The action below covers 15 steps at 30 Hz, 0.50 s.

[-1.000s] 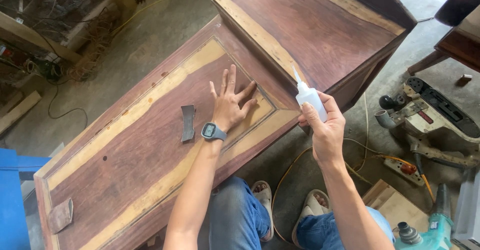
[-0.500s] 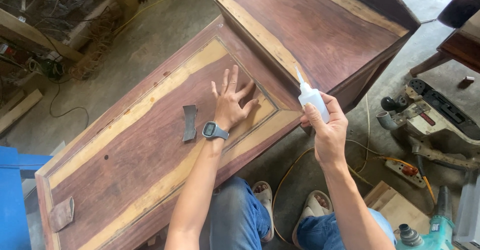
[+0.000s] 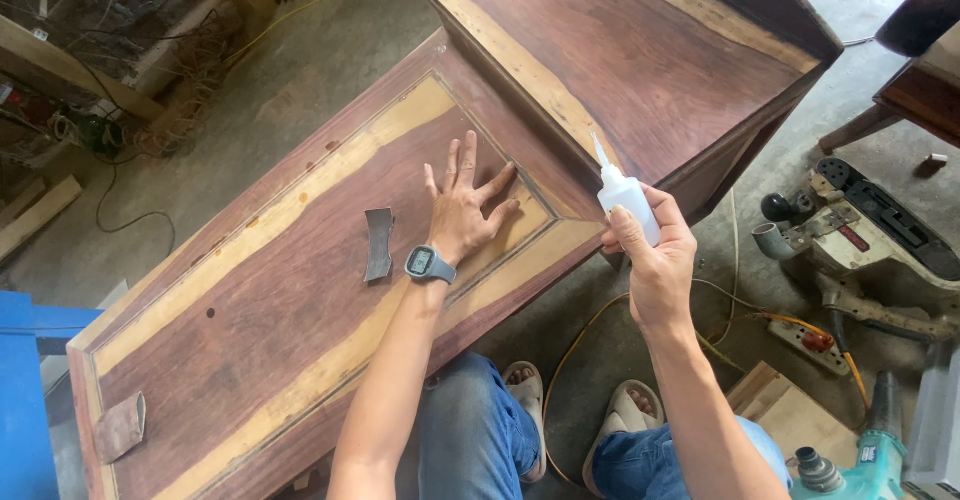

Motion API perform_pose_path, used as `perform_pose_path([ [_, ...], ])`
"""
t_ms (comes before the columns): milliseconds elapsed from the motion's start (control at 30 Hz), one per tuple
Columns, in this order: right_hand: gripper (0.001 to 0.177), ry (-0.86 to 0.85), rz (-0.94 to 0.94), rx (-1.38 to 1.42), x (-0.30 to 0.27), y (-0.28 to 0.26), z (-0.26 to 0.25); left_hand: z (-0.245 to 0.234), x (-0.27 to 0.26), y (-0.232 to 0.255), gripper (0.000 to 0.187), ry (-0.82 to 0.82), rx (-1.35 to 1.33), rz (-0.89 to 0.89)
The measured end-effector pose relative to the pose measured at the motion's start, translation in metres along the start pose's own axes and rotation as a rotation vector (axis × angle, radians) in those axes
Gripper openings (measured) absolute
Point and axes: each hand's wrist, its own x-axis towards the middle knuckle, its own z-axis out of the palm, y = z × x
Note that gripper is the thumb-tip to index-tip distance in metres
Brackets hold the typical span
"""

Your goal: Applying wood glue to joints and sanding the surface of a wooden furniture piece during restoration.

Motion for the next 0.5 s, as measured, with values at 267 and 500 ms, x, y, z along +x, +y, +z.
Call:
perform_pose_path([
  [267, 0.046, -0.005, 0.008, -0.002, 0.0007, 0.0015, -0.0012, -0.0014, -0.0060, 0.0010, 0.071, 0.072, -0.011, -0.052],
  [500, 0.046, -0.010, 0.006, -0.011, -0.0006, -0.0030, 0.0005, -0.0006, -0.0067, 0.0028, 0.065, 0.063, 0.050, 0.008],
])
